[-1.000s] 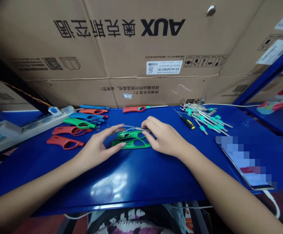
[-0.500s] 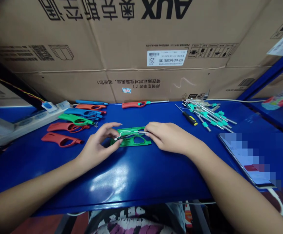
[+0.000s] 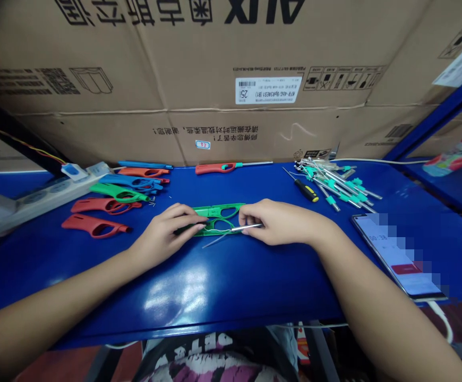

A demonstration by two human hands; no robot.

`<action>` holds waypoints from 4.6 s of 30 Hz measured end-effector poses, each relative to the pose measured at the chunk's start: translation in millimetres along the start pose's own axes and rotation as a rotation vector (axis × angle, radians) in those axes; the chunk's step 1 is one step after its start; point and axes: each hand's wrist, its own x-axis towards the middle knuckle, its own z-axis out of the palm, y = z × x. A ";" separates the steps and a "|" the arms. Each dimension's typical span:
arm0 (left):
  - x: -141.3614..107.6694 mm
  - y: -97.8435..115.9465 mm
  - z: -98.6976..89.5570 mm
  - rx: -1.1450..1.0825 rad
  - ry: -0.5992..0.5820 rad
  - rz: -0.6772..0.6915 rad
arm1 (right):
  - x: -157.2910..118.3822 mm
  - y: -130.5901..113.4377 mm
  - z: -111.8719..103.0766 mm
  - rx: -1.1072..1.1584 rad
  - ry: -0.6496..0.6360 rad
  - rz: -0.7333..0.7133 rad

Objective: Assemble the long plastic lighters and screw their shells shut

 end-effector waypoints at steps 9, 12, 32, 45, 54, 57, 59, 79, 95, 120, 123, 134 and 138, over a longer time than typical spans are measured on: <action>0.0 -4.6 1.1 -0.014 -0.061 -0.001 | 4.5 8.8 6.6 -0.106 0.007 -0.033; -0.3 -4.5 0.9 -0.002 -0.063 -0.009 | 4.3 5.0 4.6 -0.124 0.028 -0.034; -3.0 -0.4 -1.8 -0.190 0.108 -0.134 | 2.9 -6.6 2.6 0.069 0.105 -0.191; -6.4 19.5 -11.2 -0.160 0.202 -0.105 | 8.3 -16.3 13.4 0.155 0.135 -0.231; -10.3 31.6 -12.0 0.059 0.253 0.205 | 13.4 -32.5 30.2 0.317 0.133 -0.272; -10.1 32.2 -11.7 0.060 0.274 0.188 | 13.5 -33.5 32.9 0.360 0.156 -0.236; -10.0 32.8 -11.9 0.054 0.276 0.172 | 13.5 -34.0 34.0 0.404 0.158 -0.223; -9.0 33.1 -16.1 -0.001 0.184 0.210 | 13.6 -39.7 30.2 0.397 0.008 -0.282; -10.8 36.7 -16.8 0.101 0.162 0.254 | 16.8 -45.4 42.8 0.240 0.126 -0.170; -1.3 11.9 -8.0 -0.333 -0.071 -0.236 | 5.4 -17.6 6.8 0.020 0.363 -0.164; -0.7 12.4 -6.4 -0.364 -0.044 -0.225 | 3.2 -12.8 3.4 0.003 0.330 -0.157; -1.2 2.5 -0.8 -0.129 0.059 -0.077 | 8.9 -0.8 7.8 -0.111 0.071 0.065; -1.9 0.3 2.8 -0.141 0.057 -0.073 | 9.7 0.6 11.2 -0.095 0.041 0.099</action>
